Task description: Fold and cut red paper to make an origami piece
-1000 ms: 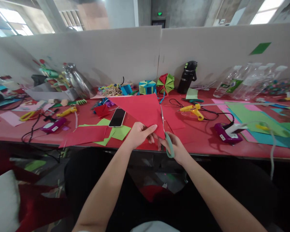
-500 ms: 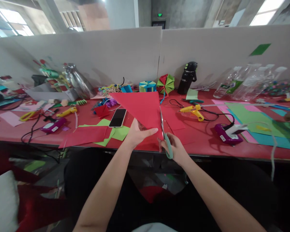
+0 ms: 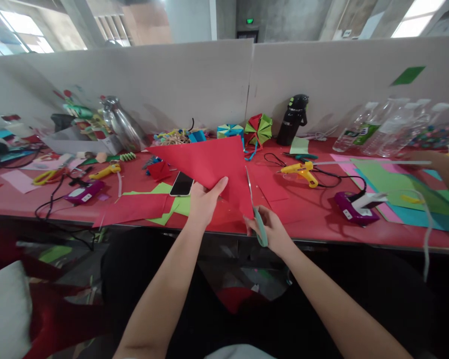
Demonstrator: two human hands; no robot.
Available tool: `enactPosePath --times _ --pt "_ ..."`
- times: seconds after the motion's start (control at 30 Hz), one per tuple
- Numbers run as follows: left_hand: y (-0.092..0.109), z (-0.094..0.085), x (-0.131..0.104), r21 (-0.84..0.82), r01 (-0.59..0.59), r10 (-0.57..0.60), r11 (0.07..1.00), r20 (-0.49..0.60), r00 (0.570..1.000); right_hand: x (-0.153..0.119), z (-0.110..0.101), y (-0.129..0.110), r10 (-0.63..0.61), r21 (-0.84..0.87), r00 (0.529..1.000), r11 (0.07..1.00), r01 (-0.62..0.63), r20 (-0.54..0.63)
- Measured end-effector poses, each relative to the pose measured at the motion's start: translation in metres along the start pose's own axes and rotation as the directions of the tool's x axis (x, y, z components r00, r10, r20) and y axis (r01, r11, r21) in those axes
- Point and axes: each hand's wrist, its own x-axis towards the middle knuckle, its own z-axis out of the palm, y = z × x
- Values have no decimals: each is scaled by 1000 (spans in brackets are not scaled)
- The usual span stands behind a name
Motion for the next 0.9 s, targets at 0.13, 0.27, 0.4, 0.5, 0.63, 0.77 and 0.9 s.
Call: enactPosePath --times 0.13,0.27,0.4,0.5,0.63,0.77,0.9 --pt "5 -5 -1 269 -125 138 955 -31 990 -1 0 0 -7 20 1000 1000 7 12" --pt "10 -6 -2 289 -147 158 946 -14 987 -2 1 1 -15 40 1000 999 14 22" --pt "12 -5 -3 295 -145 154 944 -8 988 -2 1 6 -22 51 1000 998 21 22" --pt "11 -6 -2 297 -134 139 946 4 990 -1 0 10 -33 57 999 998 32 7" --pt "10 -7 -1 310 -134 137 941 15 991 1 -1 13 -41 50 999 998 42 -10" --pt "9 -8 -1 306 -128 132 943 8 991 1 -1 10 -34 38 999 999 34 -16" --pt "10 -10 1 272 -126 132 954 -4 991 1 -1 4 -28 33 999 999 27 16"
